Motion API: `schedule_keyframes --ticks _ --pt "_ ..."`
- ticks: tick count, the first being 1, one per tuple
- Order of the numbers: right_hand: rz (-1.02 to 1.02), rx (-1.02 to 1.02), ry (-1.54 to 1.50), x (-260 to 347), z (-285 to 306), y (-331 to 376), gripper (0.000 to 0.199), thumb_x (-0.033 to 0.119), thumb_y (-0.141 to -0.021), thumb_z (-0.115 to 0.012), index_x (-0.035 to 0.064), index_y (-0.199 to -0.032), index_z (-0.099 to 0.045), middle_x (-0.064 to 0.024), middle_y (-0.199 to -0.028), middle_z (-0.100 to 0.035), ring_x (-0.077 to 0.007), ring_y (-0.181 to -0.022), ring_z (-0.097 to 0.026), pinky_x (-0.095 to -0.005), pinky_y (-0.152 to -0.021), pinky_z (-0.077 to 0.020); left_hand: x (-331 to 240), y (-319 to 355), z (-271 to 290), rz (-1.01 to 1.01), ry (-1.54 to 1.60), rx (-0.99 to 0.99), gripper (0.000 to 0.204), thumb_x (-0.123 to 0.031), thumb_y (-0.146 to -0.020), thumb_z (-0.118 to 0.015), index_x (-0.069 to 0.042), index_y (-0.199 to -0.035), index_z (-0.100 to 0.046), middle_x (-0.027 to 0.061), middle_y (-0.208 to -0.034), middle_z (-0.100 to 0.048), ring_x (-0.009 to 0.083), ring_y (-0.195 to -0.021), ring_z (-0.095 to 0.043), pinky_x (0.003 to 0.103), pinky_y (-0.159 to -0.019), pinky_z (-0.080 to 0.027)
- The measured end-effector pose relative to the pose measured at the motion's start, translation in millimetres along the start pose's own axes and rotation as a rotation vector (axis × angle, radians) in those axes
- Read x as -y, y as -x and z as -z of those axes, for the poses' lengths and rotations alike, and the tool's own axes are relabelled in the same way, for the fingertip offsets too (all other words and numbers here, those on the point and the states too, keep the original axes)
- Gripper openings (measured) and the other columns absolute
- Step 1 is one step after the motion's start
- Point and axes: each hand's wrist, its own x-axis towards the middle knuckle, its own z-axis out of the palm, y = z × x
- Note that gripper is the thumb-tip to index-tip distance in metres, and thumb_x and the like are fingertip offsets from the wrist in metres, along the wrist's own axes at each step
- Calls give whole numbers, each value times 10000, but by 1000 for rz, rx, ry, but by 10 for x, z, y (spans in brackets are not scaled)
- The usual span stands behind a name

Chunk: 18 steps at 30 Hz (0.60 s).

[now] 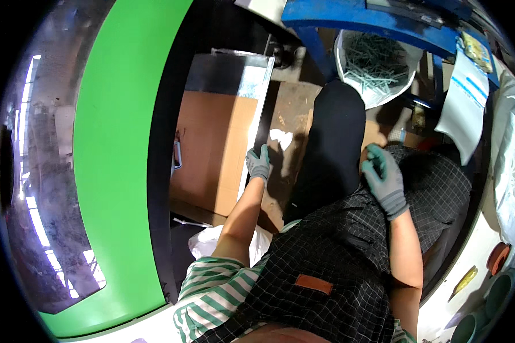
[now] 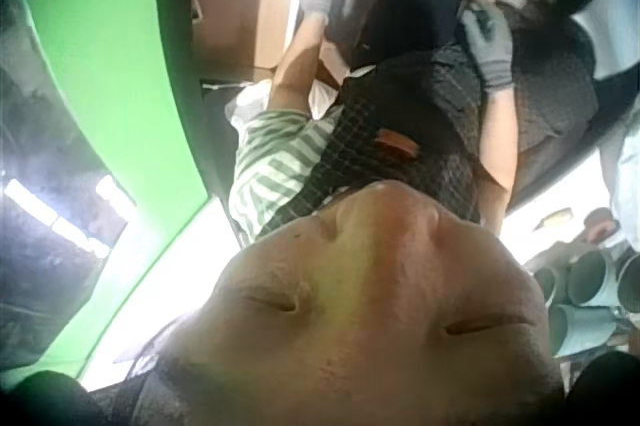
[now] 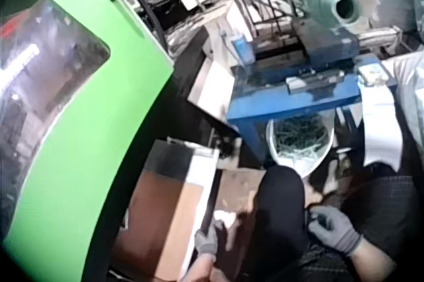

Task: The person assembles light blue plastic kettles by attaching grey handles and white lids. They repeatedly pick up kettle bodies, handles, and lids from a workbench, fit the components together, and place the finished units on a nearby surface.

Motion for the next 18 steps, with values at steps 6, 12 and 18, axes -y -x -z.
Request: schedule_keyframes --ticks 6,12,18 --pt "-155 129 101 -83 -76 -71 484 165 -988 -752 9 -1420 -599 -141 -1286 -688 -198 -1173 -678 -341 -1014 -539 615 -201 177 -65 -248 -307 802 -598 -923 -680 17 -1407 -506 260 -1434 -532 456 -1357 -482 561 -1131 -396" --pt "-231 231 124 -90 -207 -56 575 169 -994 -741 8 -1505 -532 -176 -1351 -670 -240 -1232 -662 -367 -1073 -521 888 -636 552 -55 -367 -419 885 -646 -895 -675 7 -1463 -495 230 -1492 -522 420 -1414 -456 542 -1164 -375" --pt "-256 241 272 -385 -97 -19 539 125 -984 -720 -32 -1466 -537 -196 -1391 -657 -271 -1297 -643 -383 -1122 -492 1094 -993 915 -58 -440 -401 904 -681 -895 -662 -11 -1483 -506 242 -1536 -495 422 -1424 -467 539 -1167 -382"
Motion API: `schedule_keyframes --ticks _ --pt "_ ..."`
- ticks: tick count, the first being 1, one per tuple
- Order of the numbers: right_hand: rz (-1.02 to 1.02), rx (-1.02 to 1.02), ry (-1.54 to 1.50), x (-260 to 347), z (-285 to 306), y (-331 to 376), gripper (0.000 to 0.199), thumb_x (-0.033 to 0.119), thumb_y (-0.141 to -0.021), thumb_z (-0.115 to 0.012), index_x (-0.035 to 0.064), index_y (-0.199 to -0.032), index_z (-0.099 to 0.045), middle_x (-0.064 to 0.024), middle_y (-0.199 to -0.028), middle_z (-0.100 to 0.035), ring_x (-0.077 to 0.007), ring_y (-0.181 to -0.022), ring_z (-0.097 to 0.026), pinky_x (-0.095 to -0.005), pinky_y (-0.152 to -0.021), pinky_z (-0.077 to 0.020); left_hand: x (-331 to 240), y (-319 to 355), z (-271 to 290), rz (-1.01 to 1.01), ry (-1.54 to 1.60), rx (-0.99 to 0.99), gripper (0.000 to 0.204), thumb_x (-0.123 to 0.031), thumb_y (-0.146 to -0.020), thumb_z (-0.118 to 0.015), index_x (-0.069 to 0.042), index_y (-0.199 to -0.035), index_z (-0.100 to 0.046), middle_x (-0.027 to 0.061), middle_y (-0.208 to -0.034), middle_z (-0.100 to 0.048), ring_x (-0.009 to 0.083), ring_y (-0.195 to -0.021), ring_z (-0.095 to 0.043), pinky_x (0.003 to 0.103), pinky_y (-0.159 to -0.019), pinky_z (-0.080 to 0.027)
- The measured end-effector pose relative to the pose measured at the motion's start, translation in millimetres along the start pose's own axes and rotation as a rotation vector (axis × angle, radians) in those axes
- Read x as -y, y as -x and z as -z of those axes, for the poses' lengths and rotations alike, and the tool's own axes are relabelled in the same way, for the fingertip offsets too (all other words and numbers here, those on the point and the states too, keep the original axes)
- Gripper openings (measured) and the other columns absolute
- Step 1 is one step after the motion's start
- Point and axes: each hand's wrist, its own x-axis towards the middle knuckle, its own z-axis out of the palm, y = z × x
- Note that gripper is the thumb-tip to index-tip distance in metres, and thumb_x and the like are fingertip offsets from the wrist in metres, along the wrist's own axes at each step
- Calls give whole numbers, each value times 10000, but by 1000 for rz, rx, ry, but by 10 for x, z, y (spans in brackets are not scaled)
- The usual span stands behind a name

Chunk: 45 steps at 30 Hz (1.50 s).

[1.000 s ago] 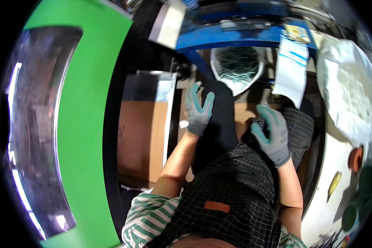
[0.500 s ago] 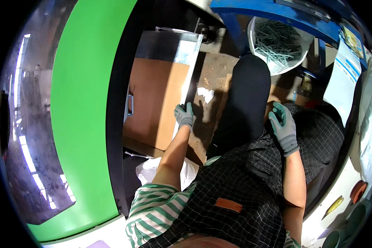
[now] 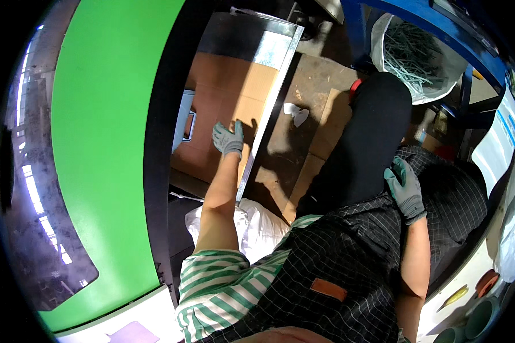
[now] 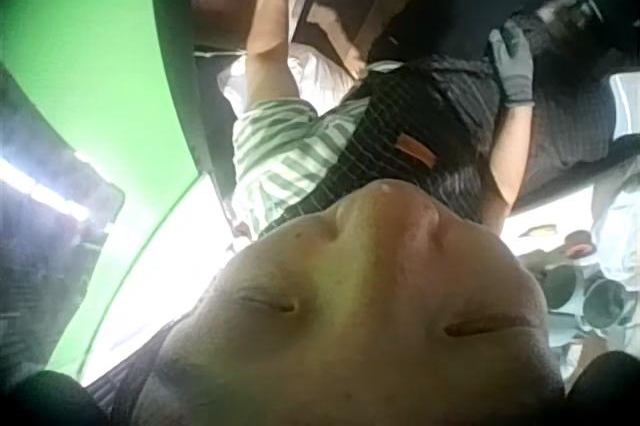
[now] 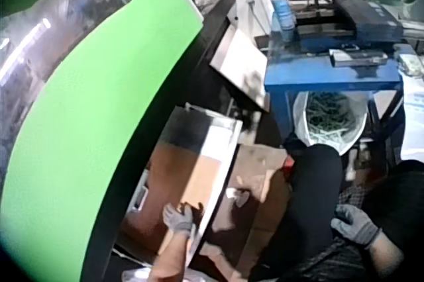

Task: The person assembles light blue plastic kettles by attaching grey handles and white lids. They repeatedly pick up kettle bodies, handles, and lids from a workbench, fit the components together, and place the finished units on a nearby surface.

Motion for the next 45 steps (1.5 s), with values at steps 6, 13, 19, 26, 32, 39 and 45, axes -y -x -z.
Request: schedule_keyframes --ticks 6,13,19,26,32,39,45 --pt "-20 39 -1 -501 -36 -38 533 116 -981 -706 -38 -1461 -534 -216 -1411 -636 -318 -1306 -632 -412 -1120 -498 495 -585 -54 81 -160 170 894 -649 -896 -664 -28 -1513 -484 226 -1559 -483 418 -1426 -470 564 -1168 -365" --pt "-150 28 -102 -659 -37 59 430 87 -982 -705 -28 -1378 -586 -191 -1288 -702 -273 -1172 -670 -395 -1038 -527 -134 -1668 -70 -437 -611 167 774 -529 -948 -658 -33 -1522 -504 196 -1625 -449 415 -1447 -467 554 -1216 -335" --pt "-162 19 -105 -334 -11 89 406 102 -964 -754 -15 -1324 -604 -110 -1159 -707 -207 -1072 -664 -337 -986 -549 157 -2649 -494 -522 -887 341 727 -491 -967 -645 -41 -1523 -512 189 -1630 -451 409 -1445 -478 562 -1216 -334" --pt "-133 69 65 -423 39 114 593 354 -961 -756 -9 -1395 -578 -215 -1262 -699 -350 -1182 -685 -419 -1028 -540 627 -2150 -1188 -691 -1092 534 673 -446 -990 -630 -51 -1524 -523 182 -1635 -453 403 -1442 -490 572 -1216 -333" --pt "-105 159 179 291 60 -83 606 419 -975 -711 2 -1396 -586 -229 -1354 -651 -388 -1265 -634 -449 -1104 -490 1264 -1621 -1220 -861 -1382 584 629 -408 -1009 -616 -59 -1525 -532 175 -1639 -455 397 -1440 -500 580 -1216 -333" --pt "-21 60 267 269 122 36 670 569 -979 -654 8 -1345 -629 -225 -1249 -685 -389 -1168 -665 -454 -1018 -521 -967 -243 420 -1046 -847 625 350 -335 -1009 -571 -173 -1274 -732 129 -1226 -768 317 -1151 -736 548 -867 -553" --pt "151 -129 189 421 155 108 537 463 -961 -728 70 -1322 -664 -170 -1164 -697 -342 -1083 -686 -431 -965 -543 -1809 228 2558 -1034 -631 264 187 -230 -933 -674 -158 -1085 -756 80 -1141 -739 288 -1082 -680 450 -891 -493"
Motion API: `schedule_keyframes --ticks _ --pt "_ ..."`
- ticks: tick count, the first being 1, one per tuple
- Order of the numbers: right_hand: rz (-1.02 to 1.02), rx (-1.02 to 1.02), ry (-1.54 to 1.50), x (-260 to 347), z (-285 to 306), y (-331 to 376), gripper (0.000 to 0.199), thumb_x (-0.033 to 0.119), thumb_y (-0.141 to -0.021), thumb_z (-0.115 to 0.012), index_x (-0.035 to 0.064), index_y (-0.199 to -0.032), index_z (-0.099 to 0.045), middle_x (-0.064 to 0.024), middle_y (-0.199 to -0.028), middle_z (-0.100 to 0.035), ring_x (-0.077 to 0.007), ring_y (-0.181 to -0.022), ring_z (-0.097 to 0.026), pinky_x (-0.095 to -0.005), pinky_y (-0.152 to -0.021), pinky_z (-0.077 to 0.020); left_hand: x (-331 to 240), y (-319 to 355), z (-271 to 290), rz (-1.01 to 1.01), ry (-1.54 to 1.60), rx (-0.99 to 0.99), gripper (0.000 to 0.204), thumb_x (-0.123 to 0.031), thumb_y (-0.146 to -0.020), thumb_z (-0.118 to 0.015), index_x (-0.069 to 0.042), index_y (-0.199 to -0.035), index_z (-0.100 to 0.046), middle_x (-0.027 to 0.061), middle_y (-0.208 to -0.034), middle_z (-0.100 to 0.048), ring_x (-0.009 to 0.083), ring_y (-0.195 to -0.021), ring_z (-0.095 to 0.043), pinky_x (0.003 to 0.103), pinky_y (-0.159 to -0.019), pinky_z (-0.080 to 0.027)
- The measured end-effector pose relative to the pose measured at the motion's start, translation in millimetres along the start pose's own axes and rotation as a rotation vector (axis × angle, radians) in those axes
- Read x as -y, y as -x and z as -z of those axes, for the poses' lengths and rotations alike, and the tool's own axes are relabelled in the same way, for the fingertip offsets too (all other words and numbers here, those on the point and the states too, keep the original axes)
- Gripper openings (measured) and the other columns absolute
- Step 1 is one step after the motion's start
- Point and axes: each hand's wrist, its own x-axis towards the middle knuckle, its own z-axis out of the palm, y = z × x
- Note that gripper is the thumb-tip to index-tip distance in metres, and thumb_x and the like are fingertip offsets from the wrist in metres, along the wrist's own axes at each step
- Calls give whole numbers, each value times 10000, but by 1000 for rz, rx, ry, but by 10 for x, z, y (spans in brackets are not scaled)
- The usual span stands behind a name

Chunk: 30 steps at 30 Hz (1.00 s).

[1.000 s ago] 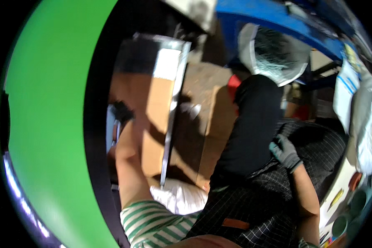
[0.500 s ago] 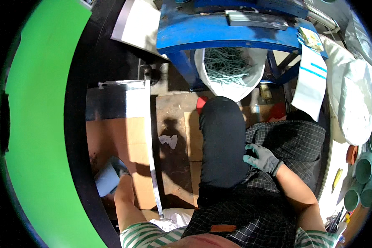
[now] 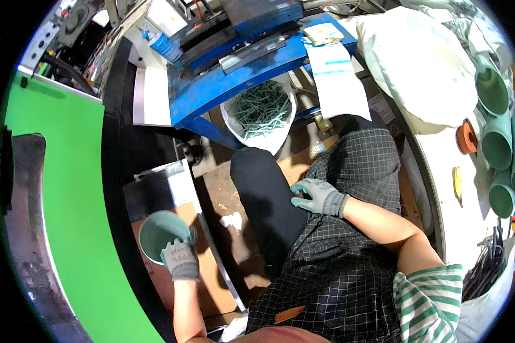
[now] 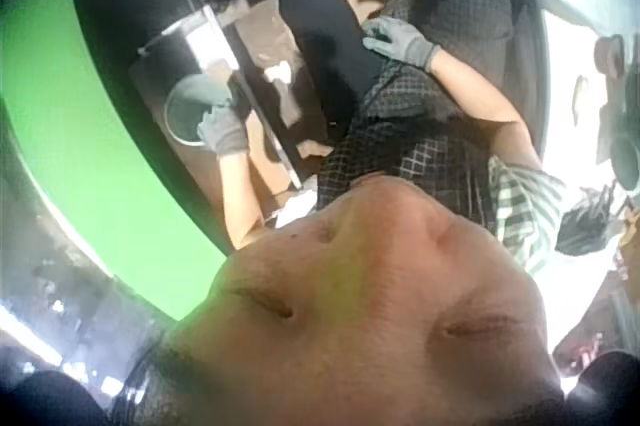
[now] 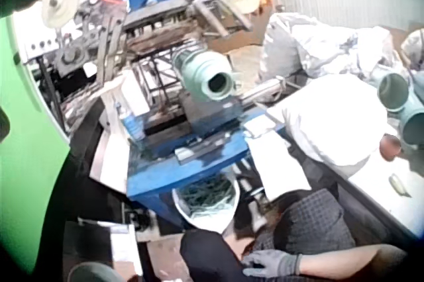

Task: The person assembles light blue plastic kettles by attaching grey handles and white lids. They repeatedly pick up kettle bodies, handles, and lids from a workbench, fit the components together, and place the finished units on a nearby surface.

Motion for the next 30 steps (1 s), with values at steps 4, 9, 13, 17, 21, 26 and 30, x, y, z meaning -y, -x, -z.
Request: schedule_keyframes --ticks 4,9,13,17,21,26,30 --pt "4 -218 -487 220 136 36 589 268 -911 -823 31 -1404 -605 -127 -1221 -698 -229 -1112 -692 -368 -997 -551 -179 458 816 -199 376 -923 147 -136 -838 -732 -37 -916 -656 183 -954 -650 405 -963 -658 554 -894 -508" --pt "235 -335 -1458 485 933 357 939 377 -917 -825 30 -1635 -330 -185 -1547 -512 -269 -1419 -523 -438 -1153 -481 -896 241 1062 -109 2048 -961 387 -232 -1001 -732 76 -1196 -603 176 -1108 -697 277 -967 -669 386 -834 -548" --pt "449 -599 -1144 875 1634 920 1253 628 -677 -913 -12 -1603 -362 -216 -1585 -480 -307 -1488 -455 -485 -1219 -411 -1515 -323 908 -213 2668 -81 436 -244 -1097 -486 61 -1394 -581 157 -1306 -669 226 -1188 -644 374 -1087 -484" --pt "357 -682 -637 982 1682 1236 1003 364 -557 -1040 21 -1387 -593 -176 -1458 -601 -290 -1319 -622 -449 -1138 -495 -2058 -504 1030 -272 1400 -715 465 -189 -1067 -600 52 -1458 -530 165 -1429 -608 253 -1271 -607 385 -1131 -443" --pt "441 -820 -288 959 1063 987 790 217 -597 -998 52 -1276 -630 -168 -1308 -643 -338 -1205 -654 -454 -1049 -523 -2289 68 1735 -702 1941 -566 610 -251 -961 -754 3 -1468 -529 208 -1429 -567 324 -1310 -557 460 -1075 -480" --pt "381 -833 47 1123 907 883 634 274 -737 -870 89 -1294 -631 -152 -1266 -631 -374 -1162 -618 -487 -1002 -511 -2102 388 1819 -744 873 -1060 587 -474 -797 -839 -146 -1269 -720 128 -1343 -606 414 -1253 -551 577 -1049 -473" --pt "396 -744 148 1195 837 808 668 261 -786 -787 113 -1401 -573 -157 -1348 -589 -393 -1244 -569 -561 -1110 -406 -2108 504 1677 -711 879 -920 421 -314 -841 -782 -133 -1218 -732 129 -1218 -697 402 -1129 -634 614 -1110 -431"
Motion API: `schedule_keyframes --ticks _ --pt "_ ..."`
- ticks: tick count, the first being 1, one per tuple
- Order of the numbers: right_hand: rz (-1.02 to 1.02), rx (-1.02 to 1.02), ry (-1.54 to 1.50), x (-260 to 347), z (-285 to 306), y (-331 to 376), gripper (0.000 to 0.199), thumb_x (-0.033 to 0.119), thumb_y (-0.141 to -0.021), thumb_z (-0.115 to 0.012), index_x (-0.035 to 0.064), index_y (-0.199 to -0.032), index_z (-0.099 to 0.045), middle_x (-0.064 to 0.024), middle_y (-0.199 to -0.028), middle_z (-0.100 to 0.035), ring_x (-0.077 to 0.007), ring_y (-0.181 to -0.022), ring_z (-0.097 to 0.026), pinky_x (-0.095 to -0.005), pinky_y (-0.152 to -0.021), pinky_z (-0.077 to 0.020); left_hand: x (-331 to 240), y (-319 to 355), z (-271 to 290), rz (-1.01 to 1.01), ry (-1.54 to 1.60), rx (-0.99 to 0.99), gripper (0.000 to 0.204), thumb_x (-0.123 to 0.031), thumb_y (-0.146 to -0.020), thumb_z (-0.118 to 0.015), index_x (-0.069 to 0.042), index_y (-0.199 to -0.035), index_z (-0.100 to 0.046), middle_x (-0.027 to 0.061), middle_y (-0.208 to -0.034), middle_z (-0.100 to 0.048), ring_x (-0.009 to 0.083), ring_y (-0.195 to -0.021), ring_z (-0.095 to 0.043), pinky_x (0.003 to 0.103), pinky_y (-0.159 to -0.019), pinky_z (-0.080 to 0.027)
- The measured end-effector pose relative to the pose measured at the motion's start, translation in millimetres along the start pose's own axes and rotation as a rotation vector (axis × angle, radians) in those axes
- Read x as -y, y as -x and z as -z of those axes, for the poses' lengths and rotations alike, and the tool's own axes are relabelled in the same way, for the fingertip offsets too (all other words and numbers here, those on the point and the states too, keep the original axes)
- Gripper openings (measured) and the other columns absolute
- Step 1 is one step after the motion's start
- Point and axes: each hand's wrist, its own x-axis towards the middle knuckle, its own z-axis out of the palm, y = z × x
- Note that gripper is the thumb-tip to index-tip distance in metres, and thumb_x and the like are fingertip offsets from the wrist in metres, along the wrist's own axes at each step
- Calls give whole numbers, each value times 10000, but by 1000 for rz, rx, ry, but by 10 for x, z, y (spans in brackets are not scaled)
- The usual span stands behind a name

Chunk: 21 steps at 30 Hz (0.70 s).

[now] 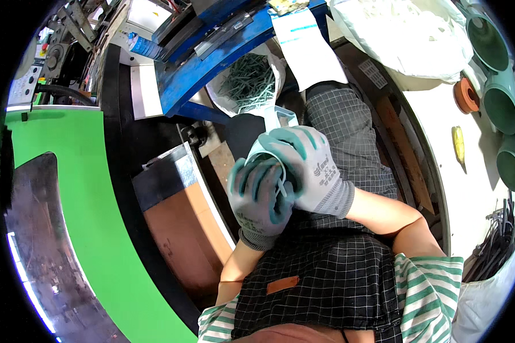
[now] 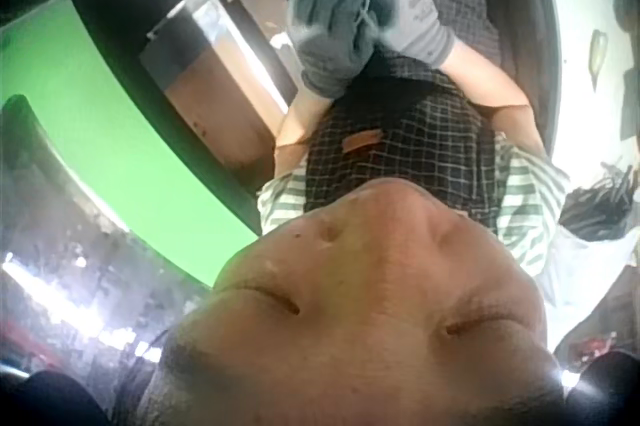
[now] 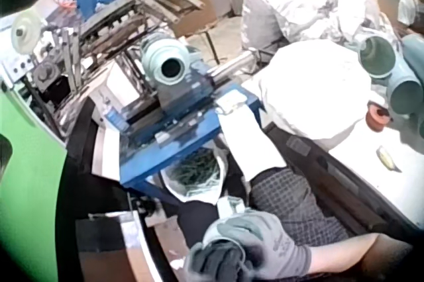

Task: The person assembles light blue plastic kettles by attaching grey handles and white lids. They repeatedly pick up kettle bodies, handles, and lids from a workbench, fit the components together, and place the finished units on a nearby surface.

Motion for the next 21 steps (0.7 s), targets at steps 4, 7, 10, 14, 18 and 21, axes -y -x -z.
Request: schedule_keyframes --ticks 4,7,10,14,18,21 --pt "24 -44 -13 -53 -91 38 656 249 -782 -800 113 -1384 -576 -158 -1369 -590 -396 -1287 -562 -558 -1119 -413 51 40 5 13 110 -63 667 -339 -840 -835 -74 -1399 -587 188 -1244 -655 444 -1123 -627 618 -1076 -436" --pt "-2 -27 -15 -70 -58 91 636 250 -788 -817 100 -1361 -584 -155 -1389 -590 -404 -1309 -558 -564 -1132 -419 -43 176 -31 62 112 -175 981 -327 -763 -941 -44 -1539 -412 216 -1341 -565 477 -1191 -581 615 -1019 -450" --pt "-28 -15 -59 -55 -62 71 544 245 -845 -780 78 -1332 -607 -166 -1378 -595 -406 -1306 -561 -554 -1141 -422 -12 123 -33 -34 -10 -171 697 -462 -856 -826 -76 -1385 -587 149 -1338 -611 368 -1249 -576 559 -1114 -428" --pt "-15 9 -12 -84 -117 129 540 260 -841 -777 81 -1326 -622 -162 -1370 -597 -402 -1306 -560 -556 -1133 -424 -114 103 43 14 -60 45 485 -437 -928 -726 -87 -1261 -686 134 -1269 -656 333 -1215 -605 558 -1122 -433" --pt "-48 88 16 16 -136 218 685 287 -724 -836 103 -1348 -624 -148 -1383 -568 -391 -1303 -540 -573 -1112 -418 -133 158 136 84 -43 228 395 -377 -915 -716 -66 -1157 -712 161 -1104 -715 358 -1093 -668 549 -994 -498" --pt "-28 109 46 110 -118 192 684 269 -713 -828 116 -1352 -640 -146 -1371 -557 -391 -1281 -538 -575 -1092 -427 -100 159 231 93 31 339 313 -315 -888 -756 -56 -1057 -703 169 -1031 -732 376 -1017 -697 544 -977 -513"
